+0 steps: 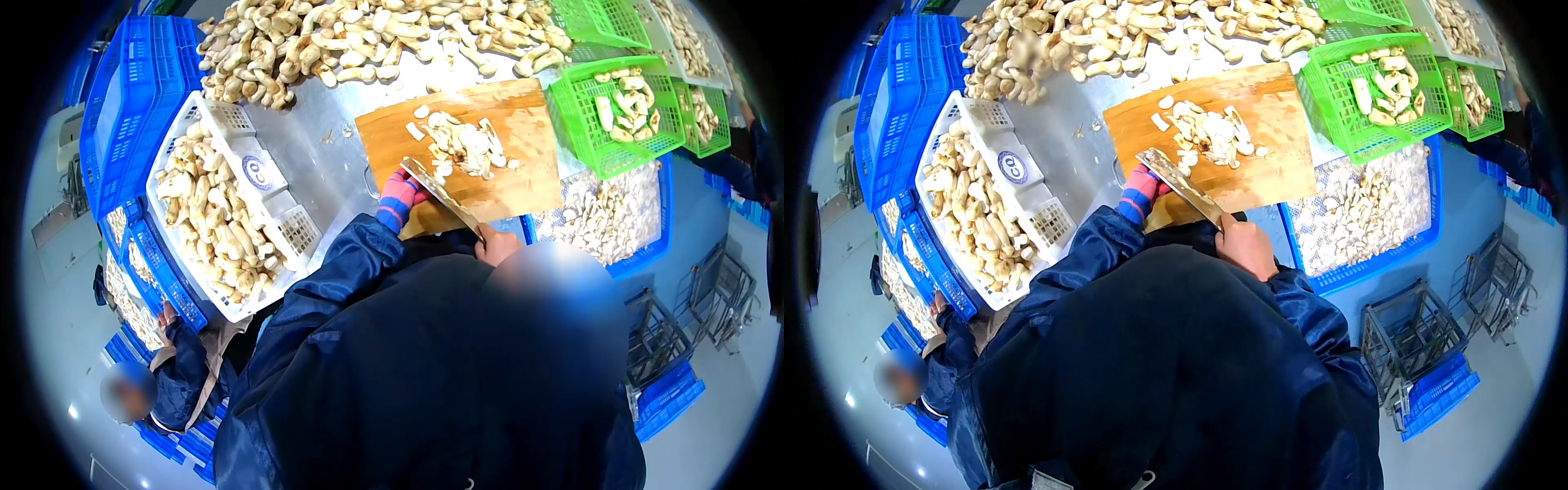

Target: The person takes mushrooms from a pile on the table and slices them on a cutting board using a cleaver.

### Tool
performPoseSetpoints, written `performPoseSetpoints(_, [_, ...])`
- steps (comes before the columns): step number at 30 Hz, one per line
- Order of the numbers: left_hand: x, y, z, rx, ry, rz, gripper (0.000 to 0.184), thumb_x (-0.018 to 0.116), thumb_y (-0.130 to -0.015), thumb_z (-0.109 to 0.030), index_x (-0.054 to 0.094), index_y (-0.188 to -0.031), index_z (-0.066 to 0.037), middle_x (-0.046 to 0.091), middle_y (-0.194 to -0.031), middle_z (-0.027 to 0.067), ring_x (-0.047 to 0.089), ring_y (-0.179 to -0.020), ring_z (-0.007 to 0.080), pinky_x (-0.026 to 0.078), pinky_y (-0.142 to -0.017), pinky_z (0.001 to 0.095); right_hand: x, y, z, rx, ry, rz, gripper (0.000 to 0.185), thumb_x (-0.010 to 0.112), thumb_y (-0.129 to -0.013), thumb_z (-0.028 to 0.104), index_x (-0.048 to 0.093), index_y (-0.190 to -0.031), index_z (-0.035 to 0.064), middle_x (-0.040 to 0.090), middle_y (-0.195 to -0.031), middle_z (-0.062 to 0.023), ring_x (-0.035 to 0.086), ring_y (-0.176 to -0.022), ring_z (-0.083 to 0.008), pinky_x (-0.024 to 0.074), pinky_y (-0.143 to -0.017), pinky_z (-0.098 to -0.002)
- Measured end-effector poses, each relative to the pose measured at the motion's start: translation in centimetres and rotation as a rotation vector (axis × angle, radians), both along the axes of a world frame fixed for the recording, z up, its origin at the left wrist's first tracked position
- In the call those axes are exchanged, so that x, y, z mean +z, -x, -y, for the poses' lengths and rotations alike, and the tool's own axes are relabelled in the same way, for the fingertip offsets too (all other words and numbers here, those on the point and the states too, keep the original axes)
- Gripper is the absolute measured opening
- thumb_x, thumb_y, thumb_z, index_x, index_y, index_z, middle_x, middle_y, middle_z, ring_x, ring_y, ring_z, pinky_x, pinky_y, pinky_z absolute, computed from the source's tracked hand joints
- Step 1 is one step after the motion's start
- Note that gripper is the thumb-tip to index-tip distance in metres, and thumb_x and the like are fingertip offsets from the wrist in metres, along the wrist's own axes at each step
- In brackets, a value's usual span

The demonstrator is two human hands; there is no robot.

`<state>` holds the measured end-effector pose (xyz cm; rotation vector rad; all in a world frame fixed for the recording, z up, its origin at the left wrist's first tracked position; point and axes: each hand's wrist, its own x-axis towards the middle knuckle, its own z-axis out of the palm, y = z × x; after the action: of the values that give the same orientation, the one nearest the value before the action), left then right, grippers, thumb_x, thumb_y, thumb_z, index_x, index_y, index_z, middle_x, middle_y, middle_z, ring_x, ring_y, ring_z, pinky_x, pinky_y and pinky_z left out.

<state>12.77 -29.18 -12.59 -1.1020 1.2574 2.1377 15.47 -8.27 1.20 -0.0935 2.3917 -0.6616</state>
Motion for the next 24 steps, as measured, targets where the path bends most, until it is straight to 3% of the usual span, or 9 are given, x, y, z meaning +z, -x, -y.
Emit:
performPoseSetpoints(11, [1.5,0.6,-0.1,-0.001,-0.008,0.037,0.031,0.054,-0.082,-0.008,0.046,-0.112,-0.002,0.058,-0.099,0.0121,0.061,-0.083,0.024,0.055,-0.066,0.0314,0.0,0.5,-0.5,0.01,0.038,0.021,0.019,0.05,-0.074,0.014,0.058,-0.086,0.0022,0.057,-0.066,-0.0249,0.057,-0.063,-0.0398,0.0466,-0.06,-0.0478])
performPoseSetpoints(17, [1.2,0.4,-0.1,-0.023,0.051,0.045,0.033,0.058,-0.08,-0.012,0.047,-0.108,0.001,0.06,-0.09,0.0114,0.062,-0.072,0.0201,0.052,-0.056,0.0251,-1.6,1.0,0.1,0.026,0.025,0.076,0.016,0.05,-0.074,0.014,0.057,-0.08,0.001,0.057,-0.069,-0.0247,0.057,-0.066,-0.0396,0.0463,-0.062,-0.0473])
performPoseSetpoints(20, [1.3,0.7,0.1,-0.088,0.068,0.06,0.028,0.059,-0.079,-0.012,0.048,-0.102,0.001,0.06,-0.083,0.0092,0.059,-0.064,0.0163,0.05,-0.052,0.0231,-4.6,1.9,1.5,0.006,0.151,-0.153,0.016,0.05,-0.075,0.014,0.056,-0.076,0.0001,0.057,-0.07,-0.024,0.057,-0.065,-0.0394,0.0459,-0.063,-0.0467])
performPoseSetpoints(21, [2.1,0.9,0.0,-0.14,0.125,0.099,0.02,0.056,-0.079,-0.007,0.049,-0.098,-0.001,0.057,-0.082,0.0072,0.056,-0.06,0.0148,0.051,-0.054,0.0243,-5.9,2.6,1.8,-0.029,0.209,-0.119,0.018,0.05,-0.074,0.015,0.057,-0.073,-0.0012,0.057,-0.069,-0.0235,0.056,-0.065,-0.0394,0.0452,-0.064,-0.0464])
performPoseSetpoints(24, [1.4,0.1,0.9,-0.109,0.041,0.06,0.019,0.056,-0.08,-0.007,0.049,-0.097,-0.001,0.057,-0.079,0.0058,0.055,-0.058,0.0145,0.051,-0.054,0.0243,-5.6,5.0,1.3,0.023,0.188,-0.039,0.02,0.049,-0.074,0.016,0.059,-0.074,-0.0013,0.057,-0.067,-0.0239,0.056,-0.066,-0.0392,0.0452,-0.065,-0.0458])
